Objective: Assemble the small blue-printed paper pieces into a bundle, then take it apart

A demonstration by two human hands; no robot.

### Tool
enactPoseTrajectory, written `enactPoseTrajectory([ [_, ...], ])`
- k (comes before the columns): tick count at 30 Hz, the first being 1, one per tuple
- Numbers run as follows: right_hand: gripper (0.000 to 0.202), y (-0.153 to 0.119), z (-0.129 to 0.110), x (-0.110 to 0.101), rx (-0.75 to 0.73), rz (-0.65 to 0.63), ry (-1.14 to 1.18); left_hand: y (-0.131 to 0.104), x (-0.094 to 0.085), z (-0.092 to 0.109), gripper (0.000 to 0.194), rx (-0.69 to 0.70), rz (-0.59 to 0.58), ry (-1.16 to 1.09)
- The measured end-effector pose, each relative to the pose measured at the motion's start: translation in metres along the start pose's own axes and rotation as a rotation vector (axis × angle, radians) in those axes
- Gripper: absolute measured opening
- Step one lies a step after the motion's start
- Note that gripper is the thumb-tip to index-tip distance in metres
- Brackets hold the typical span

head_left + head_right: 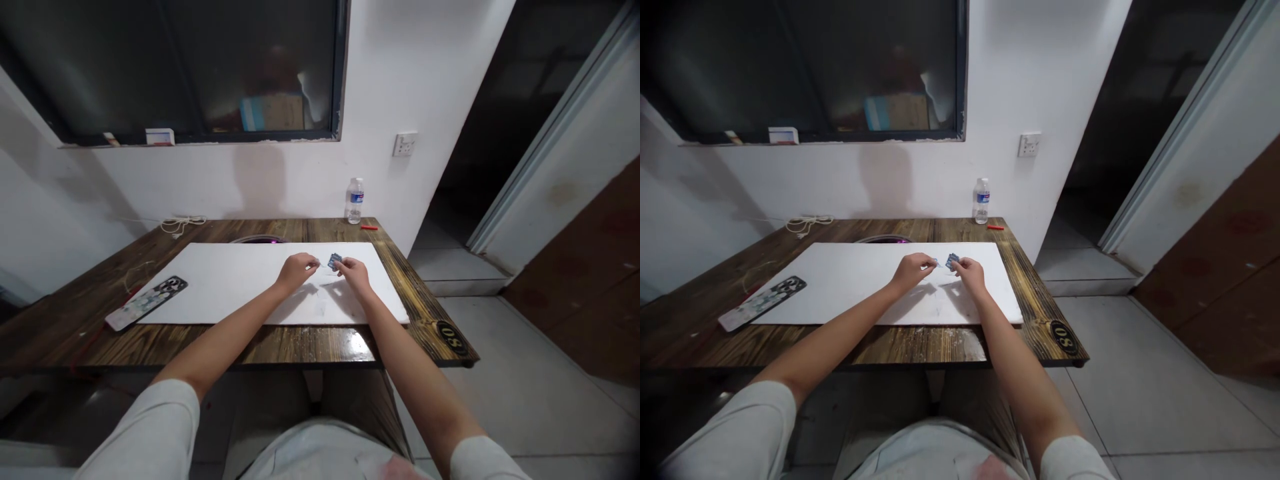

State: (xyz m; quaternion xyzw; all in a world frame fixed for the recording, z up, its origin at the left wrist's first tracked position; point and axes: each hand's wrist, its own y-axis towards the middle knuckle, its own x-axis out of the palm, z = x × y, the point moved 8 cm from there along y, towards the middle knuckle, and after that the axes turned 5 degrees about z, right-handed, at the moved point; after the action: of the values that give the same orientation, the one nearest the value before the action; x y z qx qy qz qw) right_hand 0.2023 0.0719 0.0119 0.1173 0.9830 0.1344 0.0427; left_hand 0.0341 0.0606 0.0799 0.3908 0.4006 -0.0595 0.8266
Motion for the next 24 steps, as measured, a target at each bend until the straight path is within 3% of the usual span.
enactPoseTrajectory([
  [6, 0.039, -0.002, -0.002, 0.013, -0.019, -0.130, 0.024, -0.011, -0.009, 0.000, 0.024, -0.159, 0.073, -0.186],
  [13, 0.037, -0.010, -0.008, 0.026, -0.047, -0.275, 0.026, -0.025, 0.007, -0.020, 0.011, -0.346, 0.142, -0.412],
  [18, 0.034, -0.015, -0.010, 0.032, -0.079, -0.346, 0.026, -0.033, 0.013, -0.028, 0.030, -0.403, 0.200, -0.538],
  [24, 0.036, -0.020, -0.012, 0.036, -0.120, -0.377, -0.029, -0.041, 0.032, -0.042, 0.038, -0.545, 0.096, -0.679],
])
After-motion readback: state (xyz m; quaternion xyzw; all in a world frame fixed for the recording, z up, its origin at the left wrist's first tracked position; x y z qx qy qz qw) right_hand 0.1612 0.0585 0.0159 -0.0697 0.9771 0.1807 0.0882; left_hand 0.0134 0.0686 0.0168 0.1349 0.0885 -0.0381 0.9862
